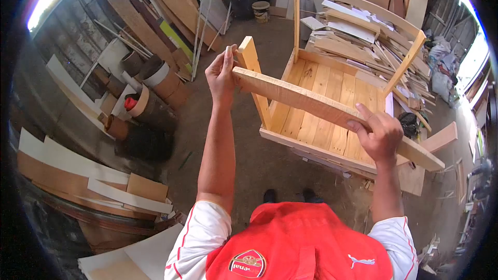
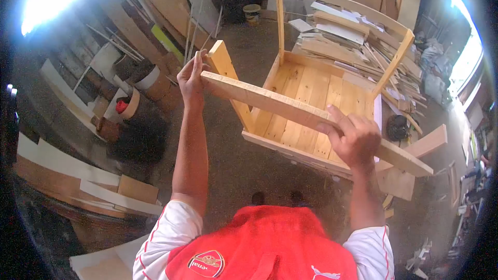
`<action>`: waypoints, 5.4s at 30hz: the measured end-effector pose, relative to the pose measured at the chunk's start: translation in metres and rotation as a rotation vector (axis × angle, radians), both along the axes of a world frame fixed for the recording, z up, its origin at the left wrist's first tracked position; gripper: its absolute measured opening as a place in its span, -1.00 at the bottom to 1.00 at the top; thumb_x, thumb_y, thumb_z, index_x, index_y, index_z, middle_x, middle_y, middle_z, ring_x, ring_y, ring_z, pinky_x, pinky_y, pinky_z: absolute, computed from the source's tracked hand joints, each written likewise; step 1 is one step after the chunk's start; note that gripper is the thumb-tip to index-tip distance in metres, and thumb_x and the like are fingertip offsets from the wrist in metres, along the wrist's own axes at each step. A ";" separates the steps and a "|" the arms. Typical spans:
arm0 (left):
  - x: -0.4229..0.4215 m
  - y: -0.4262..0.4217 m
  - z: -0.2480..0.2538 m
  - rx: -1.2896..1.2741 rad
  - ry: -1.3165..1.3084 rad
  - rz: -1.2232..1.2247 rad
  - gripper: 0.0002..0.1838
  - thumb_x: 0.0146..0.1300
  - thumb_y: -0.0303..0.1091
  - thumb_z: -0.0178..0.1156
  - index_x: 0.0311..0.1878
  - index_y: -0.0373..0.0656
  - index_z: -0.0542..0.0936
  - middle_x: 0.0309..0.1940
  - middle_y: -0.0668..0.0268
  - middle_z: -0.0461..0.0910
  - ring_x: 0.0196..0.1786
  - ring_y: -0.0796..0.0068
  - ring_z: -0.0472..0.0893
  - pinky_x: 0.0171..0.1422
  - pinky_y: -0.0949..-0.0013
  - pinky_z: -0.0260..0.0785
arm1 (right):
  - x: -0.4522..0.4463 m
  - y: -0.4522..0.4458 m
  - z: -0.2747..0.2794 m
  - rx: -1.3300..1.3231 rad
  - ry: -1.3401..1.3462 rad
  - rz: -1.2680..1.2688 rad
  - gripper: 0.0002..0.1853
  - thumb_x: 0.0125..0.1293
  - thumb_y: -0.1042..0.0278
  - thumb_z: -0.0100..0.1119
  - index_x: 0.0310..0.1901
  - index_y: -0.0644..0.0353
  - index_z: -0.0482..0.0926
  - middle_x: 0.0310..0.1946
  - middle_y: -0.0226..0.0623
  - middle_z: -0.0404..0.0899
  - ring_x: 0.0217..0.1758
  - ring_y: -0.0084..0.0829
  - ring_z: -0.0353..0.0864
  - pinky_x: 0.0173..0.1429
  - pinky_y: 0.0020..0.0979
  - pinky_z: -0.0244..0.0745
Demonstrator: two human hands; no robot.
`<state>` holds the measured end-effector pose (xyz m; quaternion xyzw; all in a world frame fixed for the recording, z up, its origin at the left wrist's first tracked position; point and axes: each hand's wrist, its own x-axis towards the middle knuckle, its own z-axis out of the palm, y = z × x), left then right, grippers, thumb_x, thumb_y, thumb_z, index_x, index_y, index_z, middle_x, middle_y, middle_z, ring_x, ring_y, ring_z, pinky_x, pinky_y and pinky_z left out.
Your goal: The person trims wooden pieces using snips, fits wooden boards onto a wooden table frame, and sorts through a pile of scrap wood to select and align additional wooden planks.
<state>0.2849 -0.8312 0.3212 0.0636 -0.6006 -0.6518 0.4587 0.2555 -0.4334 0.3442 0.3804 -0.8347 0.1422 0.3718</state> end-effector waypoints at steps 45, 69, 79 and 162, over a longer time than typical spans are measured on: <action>-0.039 -0.006 -0.081 0.074 0.257 0.151 -0.58 0.56 -0.19 0.15 0.29 -0.29 0.60 0.26 0.17 0.62 0.23 0.33 0.60 0.31 0.16 0.44 | -0.042 -0.007 0.022 0.042 0.036 -0.027 -0.54 0.19 -0.30 0.34 -0.02 -0.23 0.80 -0.58 -0.46 0.65 -0.47 -0.33 0.70 -0.34 -0.22 0.54; -0.040 0.014 -0.059 0.071 0.430 0.047 -0.73 0.47 -0.31 0.29 0.07 -0.31 0.73 0.05 0.21 0.70 0.11 0.45 0.65 0.34 0.23 0.46 | -0.035 -0.015 0.040 0.026 0.043 0.000 -0.56 0.05 -0.11 0.52 -0.07 -0.12 0.81 -0.56 -0.37 0.63 -0.49 -0.32 0.64 -0.36 -0.27 0.45; -0.043 0.014 -0.059 0.088 0.425 0.042 -0.69 0.47 -0.28 0.28 0.07 -0.35 0.72 0.02 0.24 0.71 0.09 0.53 0.64 0.40 0.25 0.40 | -0.036 -0.015 0.039 0.050 0.031 -0.007 -0.56 0.06 -0.12 0.52 -0.06 -0.11 0.81 -0.57 -0.35 0.63 -0.51 -0.31 0.62 -0.37 -0.26 0.46; -0.040 0.437 -0.319 -0.514 -0.890 -0.174 -0.47 0.46 -0.09 0.25 0.31 -0.29 0.52 0.09 -0.08 0.61 0.09 0.04 0.63 0.19 0.12 0.46 | -0.127 0.149 -0.376 -0.735 -1.019 -0.352 -0.53 0.33 0.23 0.24 0.21 0.28 0.59 0.10 0.14 0.66 0.21 0.10 0.62 0.34 -0.07 0.47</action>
